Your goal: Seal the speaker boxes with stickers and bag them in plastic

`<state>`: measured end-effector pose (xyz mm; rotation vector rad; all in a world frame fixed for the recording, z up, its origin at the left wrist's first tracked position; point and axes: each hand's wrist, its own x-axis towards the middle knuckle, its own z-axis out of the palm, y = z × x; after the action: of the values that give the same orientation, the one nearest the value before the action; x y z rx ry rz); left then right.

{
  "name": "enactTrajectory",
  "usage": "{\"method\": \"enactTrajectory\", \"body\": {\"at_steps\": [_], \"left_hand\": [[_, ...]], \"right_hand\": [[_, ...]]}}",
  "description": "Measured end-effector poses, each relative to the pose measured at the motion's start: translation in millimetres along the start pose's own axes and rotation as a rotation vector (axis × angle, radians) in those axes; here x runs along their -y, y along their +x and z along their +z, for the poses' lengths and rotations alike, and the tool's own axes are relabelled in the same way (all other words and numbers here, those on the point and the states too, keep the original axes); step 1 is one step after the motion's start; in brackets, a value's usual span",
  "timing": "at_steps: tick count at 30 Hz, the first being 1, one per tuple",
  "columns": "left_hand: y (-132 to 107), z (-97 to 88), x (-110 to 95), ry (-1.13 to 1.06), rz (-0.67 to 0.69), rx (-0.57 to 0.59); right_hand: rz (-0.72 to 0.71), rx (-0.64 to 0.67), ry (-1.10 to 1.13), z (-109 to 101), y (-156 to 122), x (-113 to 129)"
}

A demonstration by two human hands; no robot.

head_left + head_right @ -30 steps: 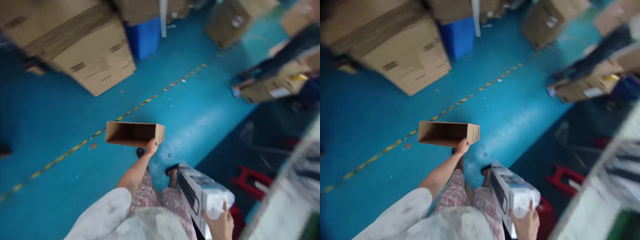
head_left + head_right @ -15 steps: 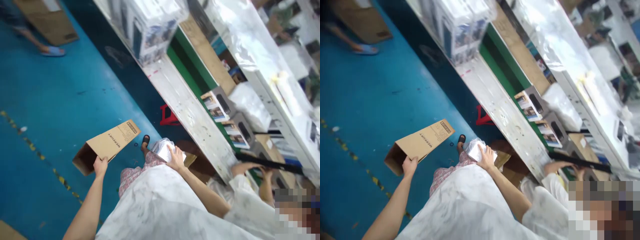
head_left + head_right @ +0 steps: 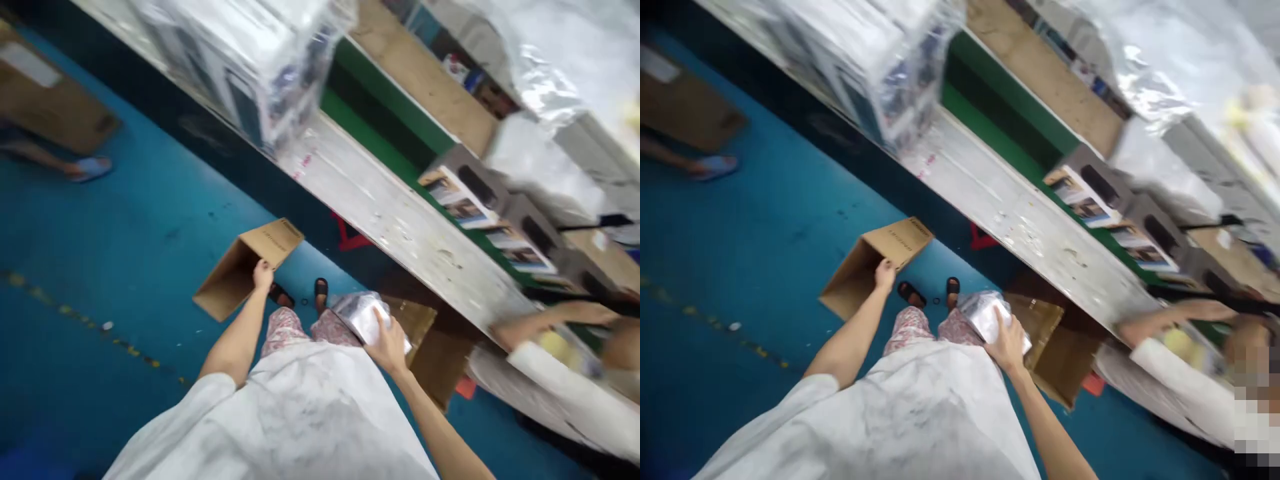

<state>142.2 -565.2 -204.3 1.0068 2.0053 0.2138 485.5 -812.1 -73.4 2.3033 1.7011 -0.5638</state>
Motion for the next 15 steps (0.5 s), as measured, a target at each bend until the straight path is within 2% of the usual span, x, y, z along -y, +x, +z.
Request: {"method": "enactTrajectory", "body": {"at_steps": [2,5,8,11,13,15], "left_hand": [[34.5,0.4,-14.0,-0.052,0.007,0.061],[73.0,-13.4,-12.7,-0.092,-0.021,0.107],[99.6,-43.3,11.7,-0.093,-0.098,0.055],[138.2,-73.7,46.1,-0.081,-0.250,-0.054],[171.4,-83.7,66.1,-0.073,-0.363,-0.093],[203.3,-81.7,80.7,-0.056,-0.410,-0.102]], "right_hand": [[0.012,-0.057,-0.020,-3.3,9.1,20.6],[-0.026,-0.118,-0.051,-13.5,29.4,47.4],[-0.048,-0.170,-0.060,-22.0,53.3,60.2],[-0.068,-0.183,-0.055,-18.6,83.1,58.9],[-0.105,-0.192,-0.044,-13.0,106.5,55.9],[-0.147,-0.200,-0.026,-12.8,131.4,55.2]]}}
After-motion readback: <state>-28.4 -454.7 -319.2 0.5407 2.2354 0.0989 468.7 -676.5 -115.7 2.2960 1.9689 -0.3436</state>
